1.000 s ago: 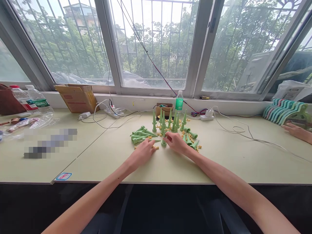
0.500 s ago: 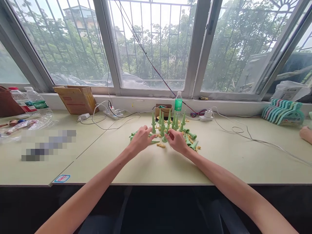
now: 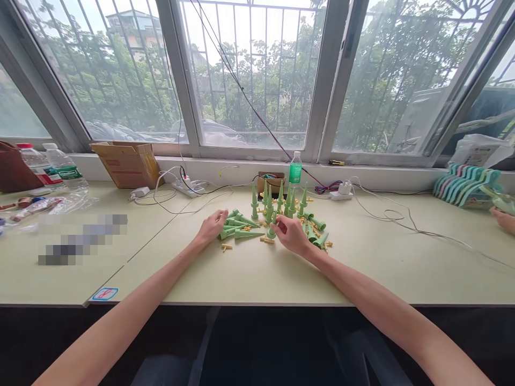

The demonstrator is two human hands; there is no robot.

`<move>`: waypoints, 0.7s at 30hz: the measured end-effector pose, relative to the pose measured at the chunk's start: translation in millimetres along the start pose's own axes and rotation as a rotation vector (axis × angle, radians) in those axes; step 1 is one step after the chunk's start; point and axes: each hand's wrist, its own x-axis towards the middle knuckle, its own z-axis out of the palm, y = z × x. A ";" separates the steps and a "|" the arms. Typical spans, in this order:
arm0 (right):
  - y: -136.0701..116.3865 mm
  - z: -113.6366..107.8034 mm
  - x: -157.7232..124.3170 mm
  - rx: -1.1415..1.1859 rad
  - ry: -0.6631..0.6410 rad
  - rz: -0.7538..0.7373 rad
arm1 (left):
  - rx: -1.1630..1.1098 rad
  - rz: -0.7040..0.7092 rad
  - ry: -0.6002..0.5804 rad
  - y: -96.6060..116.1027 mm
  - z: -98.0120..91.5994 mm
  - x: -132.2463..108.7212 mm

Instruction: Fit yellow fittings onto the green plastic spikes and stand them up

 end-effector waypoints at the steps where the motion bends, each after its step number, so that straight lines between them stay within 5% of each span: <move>1: 0.0 0.1 0.1 0.001 0.000 0.000 | 0.001 0.013 0.005 2.3 2.7 -0.2; 21: -0.1 0.3 0.3 0.015 -0.021 0.016 | -0.113 -0.137 0.107 42.4 38.0 -6.8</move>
